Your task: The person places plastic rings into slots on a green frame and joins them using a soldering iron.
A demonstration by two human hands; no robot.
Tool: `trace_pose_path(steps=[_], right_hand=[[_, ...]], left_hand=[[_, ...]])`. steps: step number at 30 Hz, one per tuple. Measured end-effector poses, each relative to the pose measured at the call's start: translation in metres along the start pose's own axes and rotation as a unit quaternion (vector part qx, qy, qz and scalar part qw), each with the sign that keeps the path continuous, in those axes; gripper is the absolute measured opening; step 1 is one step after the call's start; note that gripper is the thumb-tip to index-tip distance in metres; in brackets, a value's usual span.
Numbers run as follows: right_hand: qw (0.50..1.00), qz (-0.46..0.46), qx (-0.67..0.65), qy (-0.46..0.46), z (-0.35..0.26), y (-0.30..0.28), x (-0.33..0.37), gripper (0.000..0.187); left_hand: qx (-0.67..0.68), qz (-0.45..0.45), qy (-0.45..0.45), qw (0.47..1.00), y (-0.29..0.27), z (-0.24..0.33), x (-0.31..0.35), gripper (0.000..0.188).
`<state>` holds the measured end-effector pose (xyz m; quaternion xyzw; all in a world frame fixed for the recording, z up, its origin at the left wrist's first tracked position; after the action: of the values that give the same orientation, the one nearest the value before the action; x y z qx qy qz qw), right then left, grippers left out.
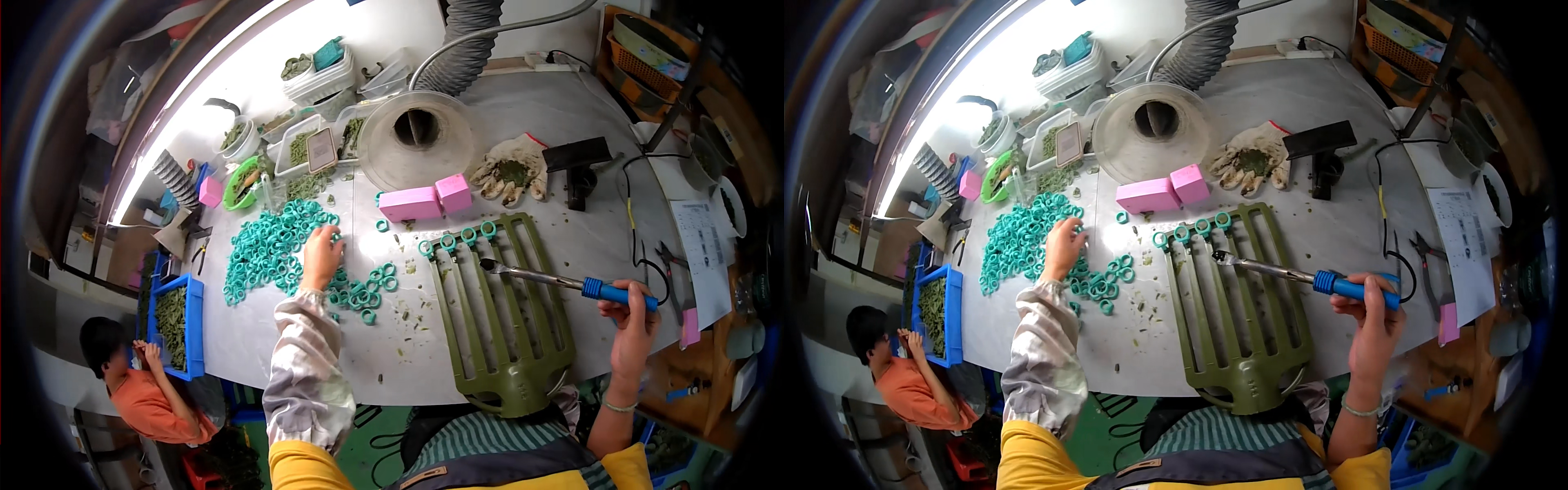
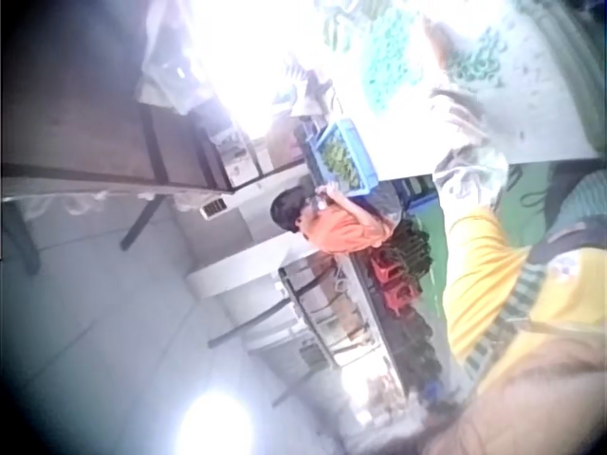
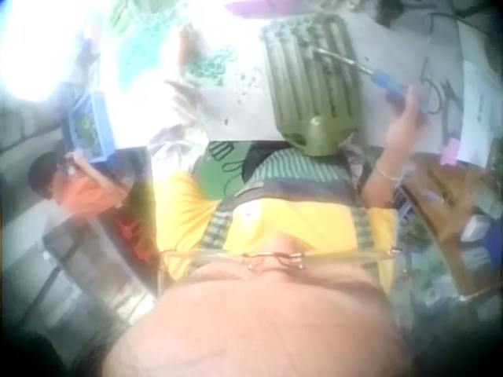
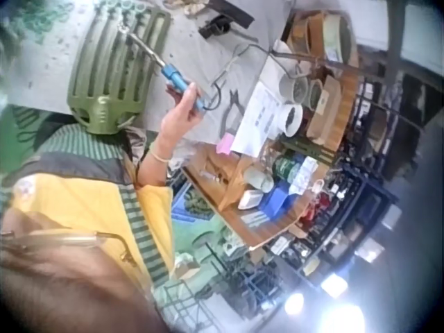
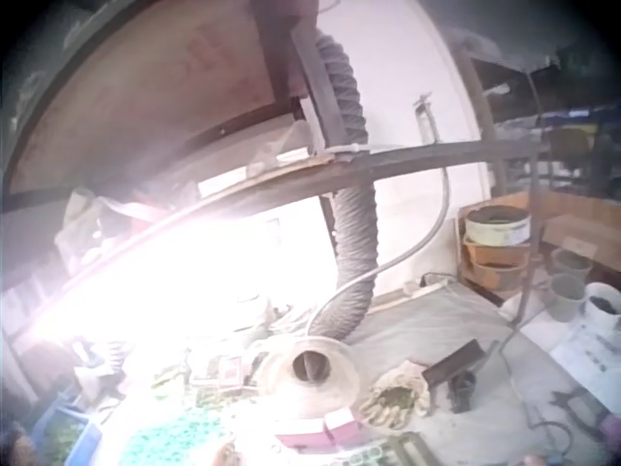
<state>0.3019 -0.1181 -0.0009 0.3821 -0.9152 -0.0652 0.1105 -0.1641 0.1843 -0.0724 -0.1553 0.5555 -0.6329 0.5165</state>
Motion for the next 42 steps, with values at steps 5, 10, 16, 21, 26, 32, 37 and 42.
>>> trace_pose_path(steps=[5, 10, 16, 21, 26, 32, 37, 42], right_hand=[[1.0, -0.007, 0.001, 0.006, -0.001, -0.002, 0.001, 0.028], [1.0, -0.011, -0.006, 0.001, -0.001, -0.004, 0.002, 0.028], [1.0, 0.003, -0.017, -0.003, -0.002, -0.014, 0.001, 0.029], [1.0, 0.017, 0.001, -0.006, -0.005, -0.022, 0.0, 0.028], [0.999, 0.038, 0.012, -0.002, -0.007, -0.027, -0.006, 0.029], [0.999, 0.013, 0.018, -0.031, 0.002, -0.019, -0.019, 0.03], [0.999, 0.021, 0.014, -0.03, 0.013, -0.019, -0.028, 0.029], [1.0, 0.007, -0.011, -0.026, 0.017, -0.01, -0.034, 0.029]], left_hand=[[-0.007, -0.005, -0.052, 0.999, -0.004, 0.001, 0.016, 0.02], [0.022, 0.036, -0.07, 0.997, -0.021, 0.018, 0.024, 0.022], [0.392, -0.033, -0.17, 0.903, -0.001, 0.081, 0.008, 0.033], [0.492, -0.062, -0.095, 0.863, 0.015, 0.155, -0.013, 0.026], [0.372, -0.138, 0.049, 0.917, 0.036, 0.239, -0.045, 0.026], [0.282, -0.088, 0.16, 0.942, 0.078, 0.275, -0.068, 0.025], [0.226, -0.047, 0.183, 0.956, 0.098, 0.28, -0.073, 0.027], [0.205, -0.043, 0.203, 0.956, 0.105, 0.282, -0.077, 0.026]])
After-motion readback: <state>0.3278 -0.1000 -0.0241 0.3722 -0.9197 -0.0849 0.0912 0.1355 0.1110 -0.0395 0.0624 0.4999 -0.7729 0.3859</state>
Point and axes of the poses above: each hand's wrist, its own x-axis away from the middle knuckle, its own y-axis out of the palm, z = x × y, the point moved 5 cm from there along -x, towards the middle knuckle, and after that the axes turned 11 degrees about y, right-handed, at the moved point
